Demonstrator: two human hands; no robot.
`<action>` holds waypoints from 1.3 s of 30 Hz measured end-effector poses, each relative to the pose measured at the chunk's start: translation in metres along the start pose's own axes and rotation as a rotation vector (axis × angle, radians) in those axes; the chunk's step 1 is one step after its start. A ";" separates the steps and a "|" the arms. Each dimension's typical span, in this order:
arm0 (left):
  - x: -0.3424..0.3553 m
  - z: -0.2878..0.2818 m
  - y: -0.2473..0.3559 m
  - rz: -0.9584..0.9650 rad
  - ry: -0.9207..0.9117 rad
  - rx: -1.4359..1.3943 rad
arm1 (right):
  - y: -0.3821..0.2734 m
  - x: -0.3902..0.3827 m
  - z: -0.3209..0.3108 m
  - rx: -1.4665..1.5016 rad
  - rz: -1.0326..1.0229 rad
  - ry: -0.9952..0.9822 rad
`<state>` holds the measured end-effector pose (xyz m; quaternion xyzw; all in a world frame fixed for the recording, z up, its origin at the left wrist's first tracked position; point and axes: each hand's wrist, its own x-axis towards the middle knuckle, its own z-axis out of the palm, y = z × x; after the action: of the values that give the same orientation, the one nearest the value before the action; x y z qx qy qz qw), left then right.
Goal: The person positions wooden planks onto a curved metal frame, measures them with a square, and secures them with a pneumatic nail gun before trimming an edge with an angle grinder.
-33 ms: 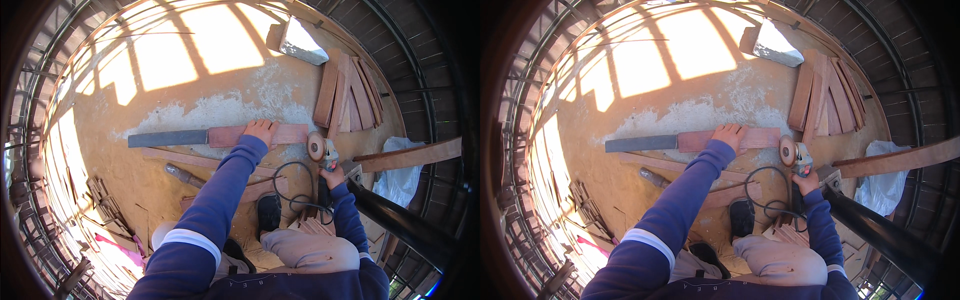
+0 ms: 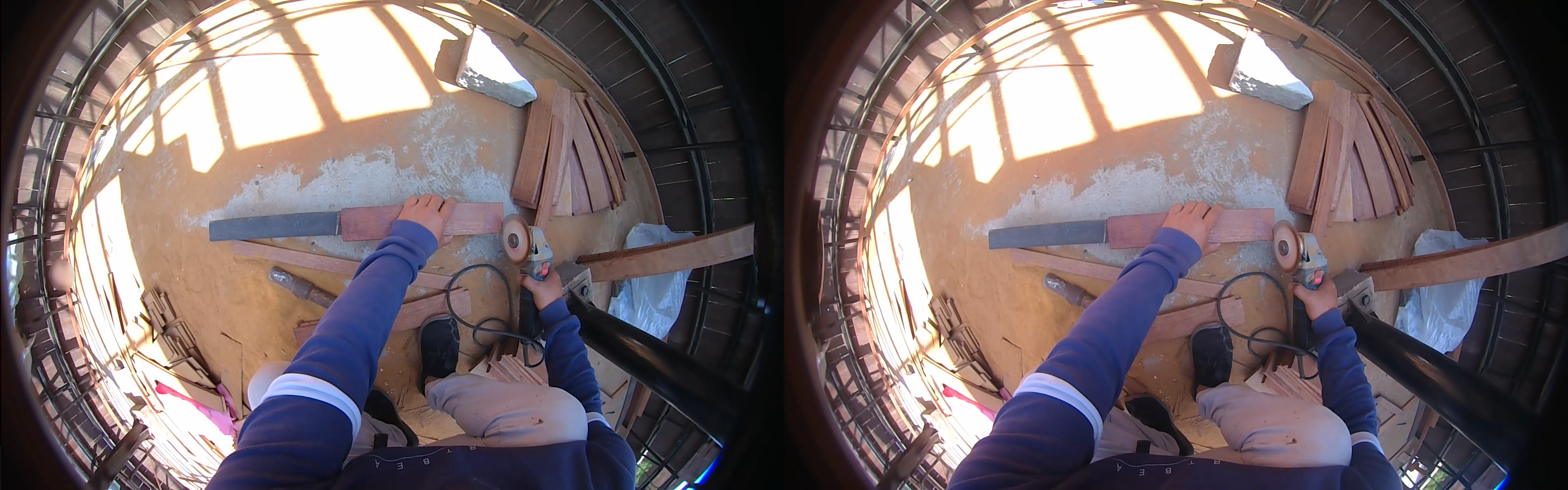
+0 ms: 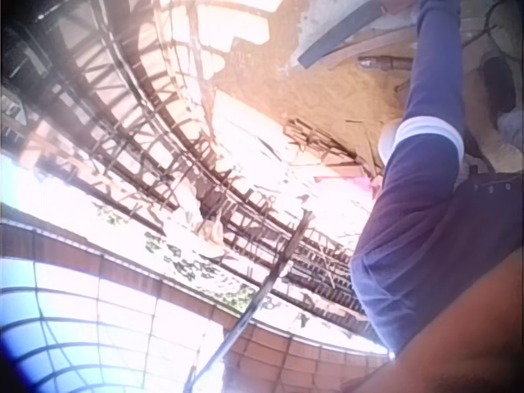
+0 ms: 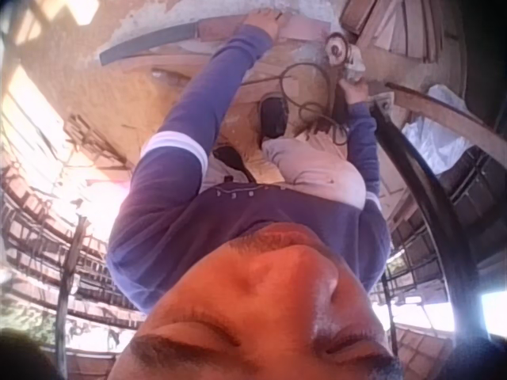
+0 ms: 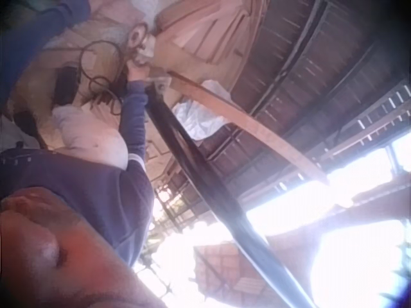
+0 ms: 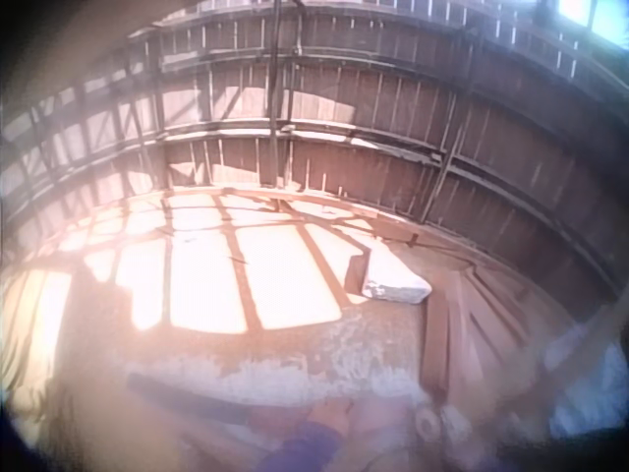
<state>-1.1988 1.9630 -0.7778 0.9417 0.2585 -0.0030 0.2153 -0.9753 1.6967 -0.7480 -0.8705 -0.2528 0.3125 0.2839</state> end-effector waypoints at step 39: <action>-0.001 -0.001 -0.001 -0.001 -0.006 -0.014 | -0.019 0.026 0.002 -0.010 0.034 -0.002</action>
<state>-1.2008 1.9636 -0.7775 0.9401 0.2584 -0.0040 0.2224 -0.9645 1.7274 -0.7473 -0.8758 -0.2395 0.3169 0.2741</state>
